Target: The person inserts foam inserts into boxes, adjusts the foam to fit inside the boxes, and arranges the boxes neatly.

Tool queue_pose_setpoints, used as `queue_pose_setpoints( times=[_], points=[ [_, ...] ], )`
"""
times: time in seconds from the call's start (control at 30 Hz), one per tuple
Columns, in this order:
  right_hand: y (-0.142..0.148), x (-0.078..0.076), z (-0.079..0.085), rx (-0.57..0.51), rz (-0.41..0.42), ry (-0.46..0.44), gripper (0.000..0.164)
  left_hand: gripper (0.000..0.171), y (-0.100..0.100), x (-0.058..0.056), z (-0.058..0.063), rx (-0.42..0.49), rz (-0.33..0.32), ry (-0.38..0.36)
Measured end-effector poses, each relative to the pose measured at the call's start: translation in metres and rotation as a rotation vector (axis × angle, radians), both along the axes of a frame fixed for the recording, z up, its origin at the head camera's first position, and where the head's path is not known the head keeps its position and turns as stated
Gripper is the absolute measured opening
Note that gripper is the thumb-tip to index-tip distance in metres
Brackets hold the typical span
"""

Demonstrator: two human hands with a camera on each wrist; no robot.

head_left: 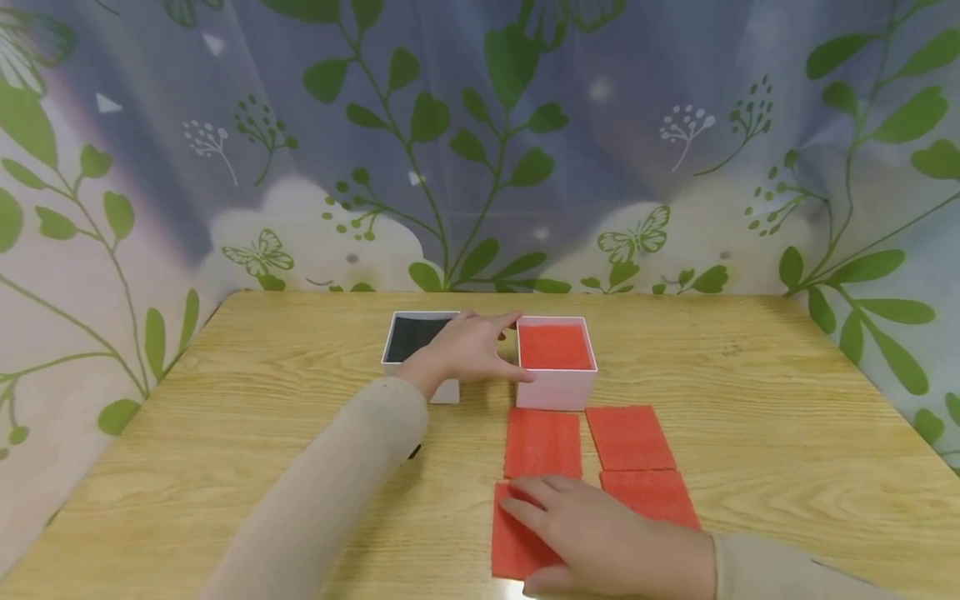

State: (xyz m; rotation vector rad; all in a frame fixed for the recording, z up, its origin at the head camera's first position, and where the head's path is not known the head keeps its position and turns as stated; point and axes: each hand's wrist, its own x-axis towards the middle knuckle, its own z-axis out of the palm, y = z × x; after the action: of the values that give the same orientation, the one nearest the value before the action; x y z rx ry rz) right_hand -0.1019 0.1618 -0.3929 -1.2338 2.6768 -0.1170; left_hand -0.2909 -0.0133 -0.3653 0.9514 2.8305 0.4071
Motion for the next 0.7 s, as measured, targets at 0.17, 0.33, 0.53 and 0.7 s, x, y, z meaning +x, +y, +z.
queue_pose_setpoints(
  times=[0.17, 0.33, 0.53, 0.7],
  points=[
    [0.0004, 0.0007, 0.0000, -0.015, 0.020, -0.016, 0.082, 0.100, -0.0004, 0.0004, 0.0008, -0.002, -0.003, -0.004],
    [-0.0001, -0.0001, 0.0012, 0.010, 0.018, -0.059, 0.086, 0.100, -0.0003, -0.0001, 0.0012, -0.011, 0.001, -0.002],
    [0.0003, -0.0004, 0.0002, 0.031, 0.011, -0.071, 0.086, 0.100, 0.0003, 0.0002, 0.0008, 0.001, -0.006, -0.002],
    [0.0030, -0.0005, -0.0001, 0.004, 0.007, -0.107, 0.084, 0.100, 0.0001, 0.0011, 0.0012, 0.004, -0.009, -0.006]
  ],
)
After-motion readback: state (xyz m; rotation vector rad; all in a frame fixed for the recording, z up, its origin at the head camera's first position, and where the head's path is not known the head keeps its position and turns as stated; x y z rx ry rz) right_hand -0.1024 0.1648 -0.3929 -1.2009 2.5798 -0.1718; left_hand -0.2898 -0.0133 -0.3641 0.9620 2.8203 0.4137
